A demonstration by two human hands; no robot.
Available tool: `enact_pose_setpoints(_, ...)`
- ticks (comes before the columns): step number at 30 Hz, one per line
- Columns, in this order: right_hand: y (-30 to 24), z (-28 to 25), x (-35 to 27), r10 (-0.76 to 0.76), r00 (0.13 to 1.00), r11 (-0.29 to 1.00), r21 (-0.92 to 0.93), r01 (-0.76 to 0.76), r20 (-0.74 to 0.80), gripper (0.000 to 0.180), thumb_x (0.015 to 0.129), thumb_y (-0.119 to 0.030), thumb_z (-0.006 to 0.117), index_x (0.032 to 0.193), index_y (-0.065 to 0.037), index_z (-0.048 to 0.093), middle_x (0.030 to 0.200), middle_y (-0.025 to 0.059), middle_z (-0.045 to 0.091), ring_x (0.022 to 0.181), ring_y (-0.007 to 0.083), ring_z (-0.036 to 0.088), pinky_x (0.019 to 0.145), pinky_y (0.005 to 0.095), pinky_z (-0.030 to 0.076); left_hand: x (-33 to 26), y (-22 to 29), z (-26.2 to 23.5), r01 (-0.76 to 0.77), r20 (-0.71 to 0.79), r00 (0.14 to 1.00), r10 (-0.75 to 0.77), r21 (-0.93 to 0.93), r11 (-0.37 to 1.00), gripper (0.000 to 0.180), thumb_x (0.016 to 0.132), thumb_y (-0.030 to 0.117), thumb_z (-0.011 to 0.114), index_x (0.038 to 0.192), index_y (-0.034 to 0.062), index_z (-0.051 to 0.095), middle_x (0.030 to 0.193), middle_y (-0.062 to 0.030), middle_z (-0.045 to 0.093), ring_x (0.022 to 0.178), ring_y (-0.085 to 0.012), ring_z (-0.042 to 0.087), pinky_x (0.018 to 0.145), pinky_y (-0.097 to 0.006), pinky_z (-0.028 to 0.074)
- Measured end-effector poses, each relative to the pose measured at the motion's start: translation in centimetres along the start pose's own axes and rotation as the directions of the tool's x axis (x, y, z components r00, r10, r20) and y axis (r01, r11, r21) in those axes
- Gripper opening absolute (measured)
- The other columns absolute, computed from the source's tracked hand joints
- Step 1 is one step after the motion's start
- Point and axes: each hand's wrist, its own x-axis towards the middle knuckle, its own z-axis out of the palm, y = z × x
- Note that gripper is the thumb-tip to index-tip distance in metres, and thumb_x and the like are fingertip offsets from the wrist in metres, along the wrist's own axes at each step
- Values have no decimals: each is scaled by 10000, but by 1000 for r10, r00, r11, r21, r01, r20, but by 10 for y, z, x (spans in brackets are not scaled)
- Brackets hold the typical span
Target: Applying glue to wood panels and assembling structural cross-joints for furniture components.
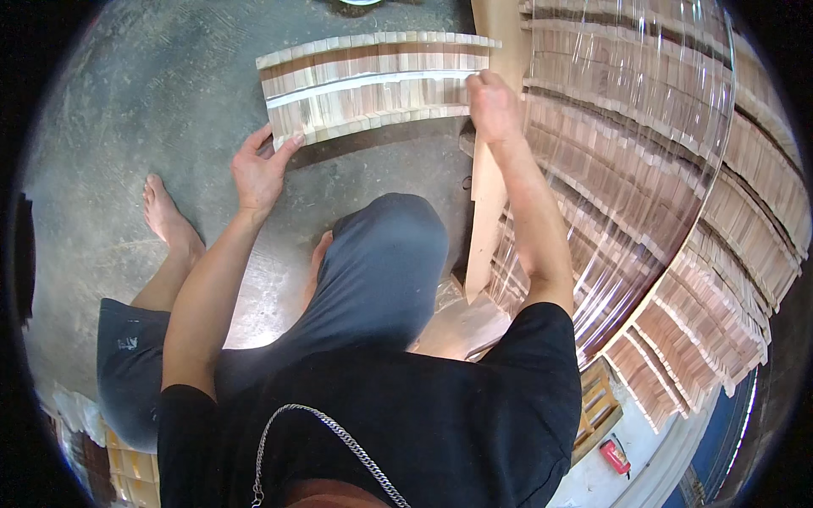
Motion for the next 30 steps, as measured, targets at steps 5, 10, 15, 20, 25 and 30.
enact_pose_setpoints(5,-19,-20,-2,6,999,908,420,13,-45,146,842,-9,688,956,-73,755,951,105,676,881,288,674,770,370,561,2,2,0,-9,9,1000,9,5,1000,559,814,170,860,1250,-102,639,1229,-200,678,1139,-256,676,971,-348,555)
enact_pose_setpoints(10,-4,-56,-3,248,968,344,932,-115,28,139,878,64,729,1003,16,766,1073,85,696,937,131,651,762,248,531,2,1,0,-55,9,998,54,62,997,541,835,156,847,1265,-93,632,1200,-190,692,1111,-248,680,968,-349,560)
enact_pose_setpoints(15,-43,-74,45,123,991,372,928,-3,-46,161,887,41,738,1047,35,757,1081,87,696,923,132,647,764,244,522,2,-9,-3,-33,-4,999,34,65,997,535,828,145,851,1260,-87,636,1203,-177,689,1115,-248,677,964,-348,562)
enact_pose_setpoints(20,-72,-30,126,62,994,588,808,33,-86,162,885,-69,752,1043,-33,770,973,83,736,838,149,673,753,267,530,3,-9,1,-108,-61,992,111,42,993,539,742,288,898,1149,-14,716,1128,-169,704,948,-247,705,833,-359,568)
enact_pose_setpoints(25,-82,23,195,-68,984,791,592,154,-165,168,869,-140,738,1026,-104,784,973,114,745,863,287,712,790,359,557,4,-12,0,-104,-55,993,109,82,991,521,742,277,893,1152,4,721,1130,-168,700,935,-253,702,832,-366,564)
enact_pose_setpoints(30,-75,57,217,-192,973,952,216,216,-130,166,895,-190,695,1020,-147,795,971,116,751,920,368,699,867,444,559,3,-6,-1,-105,-44,993,109,100,989,503,748,269,884,1155,20,724,1128,-163,700,944,-260,699,843,-363,560)
